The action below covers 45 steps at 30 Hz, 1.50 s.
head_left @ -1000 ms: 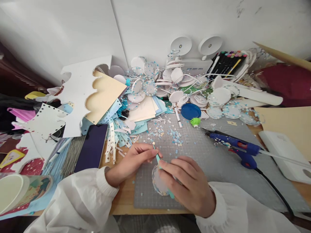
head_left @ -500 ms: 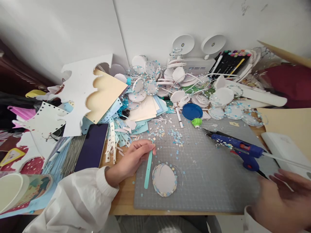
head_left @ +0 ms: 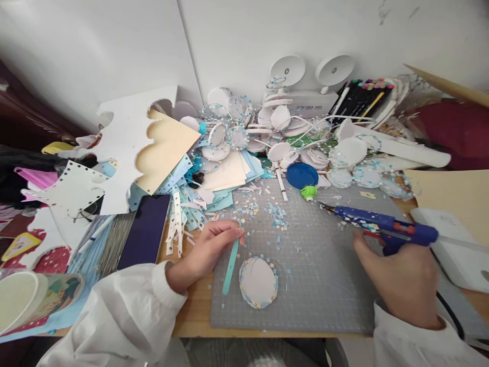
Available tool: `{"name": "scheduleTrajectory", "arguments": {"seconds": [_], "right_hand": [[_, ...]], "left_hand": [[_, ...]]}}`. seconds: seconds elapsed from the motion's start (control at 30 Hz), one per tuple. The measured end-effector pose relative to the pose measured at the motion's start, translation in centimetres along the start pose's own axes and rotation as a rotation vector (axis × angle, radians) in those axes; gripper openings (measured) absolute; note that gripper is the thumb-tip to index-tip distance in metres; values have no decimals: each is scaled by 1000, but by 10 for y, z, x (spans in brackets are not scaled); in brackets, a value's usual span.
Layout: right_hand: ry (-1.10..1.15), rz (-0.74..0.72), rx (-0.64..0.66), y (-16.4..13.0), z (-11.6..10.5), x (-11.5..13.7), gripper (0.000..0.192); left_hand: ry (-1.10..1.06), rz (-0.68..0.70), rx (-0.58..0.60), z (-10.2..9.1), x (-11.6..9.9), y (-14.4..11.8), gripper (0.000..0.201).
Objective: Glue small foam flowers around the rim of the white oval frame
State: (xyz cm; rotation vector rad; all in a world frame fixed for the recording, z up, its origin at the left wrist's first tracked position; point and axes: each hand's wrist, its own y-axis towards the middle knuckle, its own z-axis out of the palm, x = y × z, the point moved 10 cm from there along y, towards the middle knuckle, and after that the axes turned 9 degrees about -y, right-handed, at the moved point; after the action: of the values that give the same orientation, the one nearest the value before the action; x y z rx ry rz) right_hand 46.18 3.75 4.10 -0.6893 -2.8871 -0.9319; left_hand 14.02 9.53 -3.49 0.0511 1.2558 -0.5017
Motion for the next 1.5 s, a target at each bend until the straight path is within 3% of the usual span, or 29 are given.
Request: {"name": "scheduleTrajectory", "arguments": {"seconds": [0.07, 0.13, 0.33, 0.43, 0.63, 1.03, 1.27, 1.5], "right_hand": [[12, 104, 1, 6, -7, 3, 42], [99, 121, 6, 10, -12, 16, 41], [526, -55, 147, 6, -3, 87, 25], [603, -97, 208, -6, 10, 103, 24], [598, -196, 225, -21, 25, 106, 29], [528, -290, 210, -26, 29, 111, 29], [467, -414, 123, -28, 20, 121, 32], [524, -299, 129, -23, 20, 111, 33]], "left_hand": [[24, -10, 10, 1, 1, -1, 32], [65, -4, 27, 2, 0, -1, 33], [152, 33, 92, 9, -5, -2, 33], [158, 37, 121, 12, -7, -2, 33], [170, 51, 132, 17, -13, -4, 31], [200, 45, 136, 19, -13, -4, 31], [173, 34, 153, 19, -9, -4, 29], [278, 35, 158, 20, -11, -3, 31]]}}
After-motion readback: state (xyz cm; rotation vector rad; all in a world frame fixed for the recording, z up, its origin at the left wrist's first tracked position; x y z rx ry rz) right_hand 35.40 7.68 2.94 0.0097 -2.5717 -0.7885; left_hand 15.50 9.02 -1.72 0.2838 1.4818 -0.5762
